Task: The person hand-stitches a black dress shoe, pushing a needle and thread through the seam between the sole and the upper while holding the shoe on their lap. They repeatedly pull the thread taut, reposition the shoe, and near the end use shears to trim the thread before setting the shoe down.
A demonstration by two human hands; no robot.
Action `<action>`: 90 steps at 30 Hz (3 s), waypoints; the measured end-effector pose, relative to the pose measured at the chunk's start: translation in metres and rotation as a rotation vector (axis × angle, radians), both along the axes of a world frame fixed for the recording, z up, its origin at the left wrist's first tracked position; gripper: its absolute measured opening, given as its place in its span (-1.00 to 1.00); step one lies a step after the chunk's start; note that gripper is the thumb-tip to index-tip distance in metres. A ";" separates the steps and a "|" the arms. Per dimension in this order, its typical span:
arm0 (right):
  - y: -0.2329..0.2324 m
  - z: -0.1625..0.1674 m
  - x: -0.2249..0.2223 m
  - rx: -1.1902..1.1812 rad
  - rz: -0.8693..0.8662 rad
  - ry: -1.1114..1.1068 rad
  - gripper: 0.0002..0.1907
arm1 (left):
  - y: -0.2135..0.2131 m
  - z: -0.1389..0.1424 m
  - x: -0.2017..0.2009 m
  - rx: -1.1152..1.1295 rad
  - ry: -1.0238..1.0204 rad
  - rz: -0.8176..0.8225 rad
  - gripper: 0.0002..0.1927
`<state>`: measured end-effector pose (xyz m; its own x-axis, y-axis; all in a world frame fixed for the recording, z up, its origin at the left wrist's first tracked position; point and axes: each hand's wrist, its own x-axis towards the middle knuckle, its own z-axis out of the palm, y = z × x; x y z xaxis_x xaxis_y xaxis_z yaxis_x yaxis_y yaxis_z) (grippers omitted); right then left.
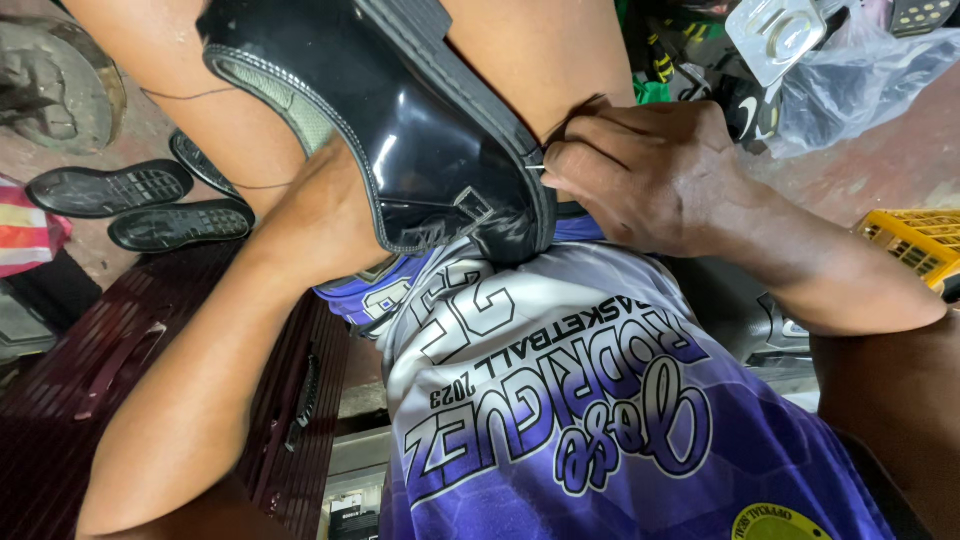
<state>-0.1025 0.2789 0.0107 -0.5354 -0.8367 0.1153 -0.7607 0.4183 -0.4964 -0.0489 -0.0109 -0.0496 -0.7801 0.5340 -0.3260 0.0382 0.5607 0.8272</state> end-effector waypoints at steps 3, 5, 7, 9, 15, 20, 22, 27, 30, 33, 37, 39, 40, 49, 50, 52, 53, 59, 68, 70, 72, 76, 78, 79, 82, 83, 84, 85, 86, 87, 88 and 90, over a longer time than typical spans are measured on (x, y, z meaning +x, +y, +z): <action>0.000 -0.001 -0.001 0.087 0.023 -0.069 -0.87 | -0.004 -0.001 0.000 0.063 0.009 -0.019 -0.77; 0.000 -0.003 -0.001 0.075 0.034 -0.060 -0.88 | -0.004 -0.002 0.002 0.099 0.091 0.033 -0.70; 0.000 -0.005 0.000 0.070 0.049 -0.058 -0.88 | -0.003 -0.003 0.005 0.125 0.225 0.093 -0.62; 0.000 -0.006 0.000 0.083 0.050 -0.065 -0.88 | -0.002 -0.004 0.006 0.080 0.252 0.064 -0.63; 0.001 -0.006 0.000 0.086 0.053 -0.068 -0.88 | -0.006 -0.005 0.000 0.035 0.102 -0.055 -0.71; 0.002 -0.006 0.000 0.090 0.078 -0.052 -0.88 | -0.004 -0.002 0.001 0.018 0.044 0.015 -0.67; 0.002 -0.007 0.001 0.091 0.075 -0.051 -0.88 | -0.002 -0.002 0.003 0.080 0.008 0.110 -0.57; -0.001 -0.008 0.002 0.068 0.083 -0.044 -0.89 | 0.004 -0.010 0.009 -0.022 0.122 0.100 -0.65; -0.003 -0.007 0.002 0.051 0.076 -0.015 -0.88 | 0.001 -0.012 0.011 -0.060 0.108 0.069 -0.68; -0.003 -0.006 0.002 0.026 0.078 0.030 -0.88 | -0.004 -0.011 0.012 0.033 0.086 0.048 -0.61; 0.002 -0.009 0.004 0.155 0.078 -0.057 -0.93 | -0.003 -0.011 0.009 0.023 0.023 0.073 -0.60; 0.006 -0.012 0.004 0.276 0.080 -0.084 -0.93 | -0.001 -0.011 0.007 0.013 0.024 0.108 -0.61; 0.010 -0.012 0.003 0.221 0.097 -0.089 -0.92 | 0.000 -0.010 0.007 0.016 0.027 0.124 -0.61; 0.042 0.004 -0.008 0.056 0.113 -0.013 -0.72 | 0.013 -0.002 -0.005 -0.028 -0.059 0.137 -0.62; 0.045 0.004 -0.006 0.046 0.115 -0.009 -0.69 | 0.015 -0.003 -0.006 -0.027 -0.063 0.131 -0.62; 0.051 0.003 -0.002 0.012 0.100 -0.010 -0.71 | 0.020 -0.003 -0.006 -0.033 -0.082 0.137 -0.63; 0.053 0.002 0.001 -0.007 0.095 -0.015 -0.71 | 0.021 -0.003 -0.004 -0.036 -0.088 0.136 -0.63; 0.053 0.001 0.008 -0.027 0.033 0.036 -0.71 | 0.027 -0.005 -0.003 -0.047 -0.107 0.160 -0.64; 0.012 0.017 0.028 0.372 -0.049 -0.054 -0.76 | 0.022 -0.011 0.005 0.003 -0.106 0.227 -0.65; 0.001 0.015 0.027 0.418 -0.075 -0.133 -0.82 | 0.019 -0.012 0.005 0.018 -0.110 0.239 -0.65; -0.005 0.016 0.020 0.419 -0.068 -0.173 -0.82 | 0.016 -0.011 0.004 0.041 -0.109 0.244 -0.65; -0.010 0.022 0.005 0.340 -0.012 -0.248 -0.79 | 0.014 -0.004 -0.002 0.034 -0.159 0.220 -0.68; -0.015 0.022 0.008 0.349 -0.027 -0.206 -0.79 | 0.016 -0.002 -0.005 0.092 -0.125 0.230 -0.71; -0.018 0.022 0.013 0.361 -0.043 -0.125 -0.78 | 0.015 -0.001 -0.005 0.116 -0.107 0.242 -0.72; -0.024 0.016 0.027 0.425 -0.074 -0.017 -0.86 | 0.015 -0.001 -0.005 -0.097 -0.289 0.208 -0.75; -0.024 0.015 0.029 0.457 -0.093 -0.006 -0.89 | 0.015 -0.003 -0.005 -0.094 -0.295 0.211 -0.76; -0.022 0.014 0.029 0.484 -0.082 -0.021 -0.90 | 0.016 -0.004 -0.004 -0.088 -0.299 0.215 -0.76; -0.018 0.013 0.028 0.508 -0.063 -0.031 -0.91 | 0.016 -0.006 -0.004 -0.083 -0.300 0.228 -0.76; -0.016 0.012 0.025 0.528 -0.036 -0.039 -0.92 | 0.016 -0.007 -0.004 -0.051 -0.245 0.232 -0.77; -0.013 0.012 0.021 0.498 -0.024 -0.030 -0.91 | 0.016 -0.009 -0.005 -0.020 -0.191 0.238 -0.79; -0.011 0.012 0.017 0.468 -0.016 -0.023 -0.89 | 0.016 -0.010 -0.005 0.010 -0.136 0.240 -0.80; -0.006 0.015 0.011 0.458 -0.027 0.048 -0.79 | 0.016 -0.013 -0.009 0.083 -0.054 0.126 -0.76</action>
<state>-0.0918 0.2728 0.0257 -0.5605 -0.7933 -0.2377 -0.7642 0.6061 -0.2205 -0.0576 0.0048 -0.0624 -0.8250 0.4601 -0.3282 -0.0740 0.4878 0.8698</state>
